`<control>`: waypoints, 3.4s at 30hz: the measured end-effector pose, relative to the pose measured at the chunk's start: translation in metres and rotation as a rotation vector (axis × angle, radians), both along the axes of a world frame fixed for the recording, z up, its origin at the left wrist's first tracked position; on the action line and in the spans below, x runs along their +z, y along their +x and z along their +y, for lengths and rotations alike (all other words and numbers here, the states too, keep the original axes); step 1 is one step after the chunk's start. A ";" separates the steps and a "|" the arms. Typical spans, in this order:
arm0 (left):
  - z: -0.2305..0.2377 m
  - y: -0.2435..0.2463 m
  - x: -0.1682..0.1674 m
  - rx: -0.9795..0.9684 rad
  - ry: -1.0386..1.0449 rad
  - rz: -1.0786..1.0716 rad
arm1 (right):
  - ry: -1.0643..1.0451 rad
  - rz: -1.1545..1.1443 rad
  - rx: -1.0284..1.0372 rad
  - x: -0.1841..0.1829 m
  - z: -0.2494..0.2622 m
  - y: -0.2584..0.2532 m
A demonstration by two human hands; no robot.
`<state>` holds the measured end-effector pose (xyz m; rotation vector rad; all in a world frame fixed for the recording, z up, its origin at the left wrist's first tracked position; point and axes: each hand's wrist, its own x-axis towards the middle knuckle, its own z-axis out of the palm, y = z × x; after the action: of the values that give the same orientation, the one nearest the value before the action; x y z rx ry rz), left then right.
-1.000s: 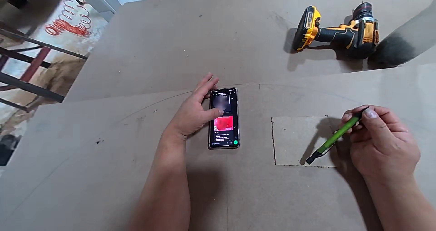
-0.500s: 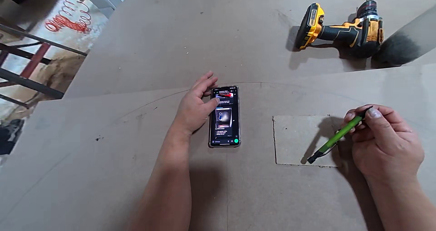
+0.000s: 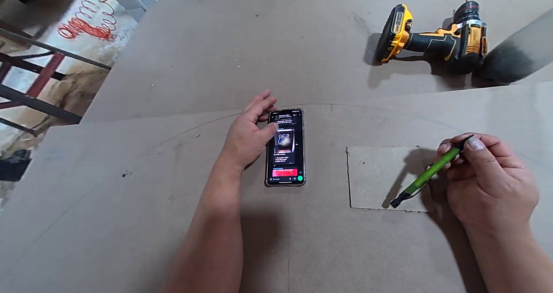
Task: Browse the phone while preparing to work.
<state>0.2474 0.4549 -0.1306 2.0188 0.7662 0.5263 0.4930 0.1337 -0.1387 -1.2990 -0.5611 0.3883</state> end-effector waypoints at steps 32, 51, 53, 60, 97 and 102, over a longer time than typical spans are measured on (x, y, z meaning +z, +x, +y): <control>0.006 -0.007 0.003 -0.167 -0.038 0.011 | -0.045 0.053 -0.033 0.005 0.000 -0.003; 0.005 -0.007 0.002 -0.118 -0.032 -0.006 | -0.046 0.032 -0.018 0.005 0.000 -0.001; 0.005 -0.007 0.002 -0.115 -0.029 -0.003 | -0.049 0.033 -0.017 0.004 -0.001 -0.001; 0.004 -0.006 0.001 -0.122 0.007 0.032 | -0.055 0.040 -0.023 0.005 -0.001 -0.002; 0.000 -0.001 -0.001 -0.023 0.025 0.025 | -0.048 0.039 -0.027 0.005 0.000 -0.002; 0.000 -0.002 0.000 -0.015 -0.004 0.006 | -0.050 0.044 -0.025 0.006 0.001 -0.002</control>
<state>0.2453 0.4548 -0.1307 2.0214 0.7551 0.5097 0.4905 0.1346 -0.1327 -1.3408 -0.5003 0.4109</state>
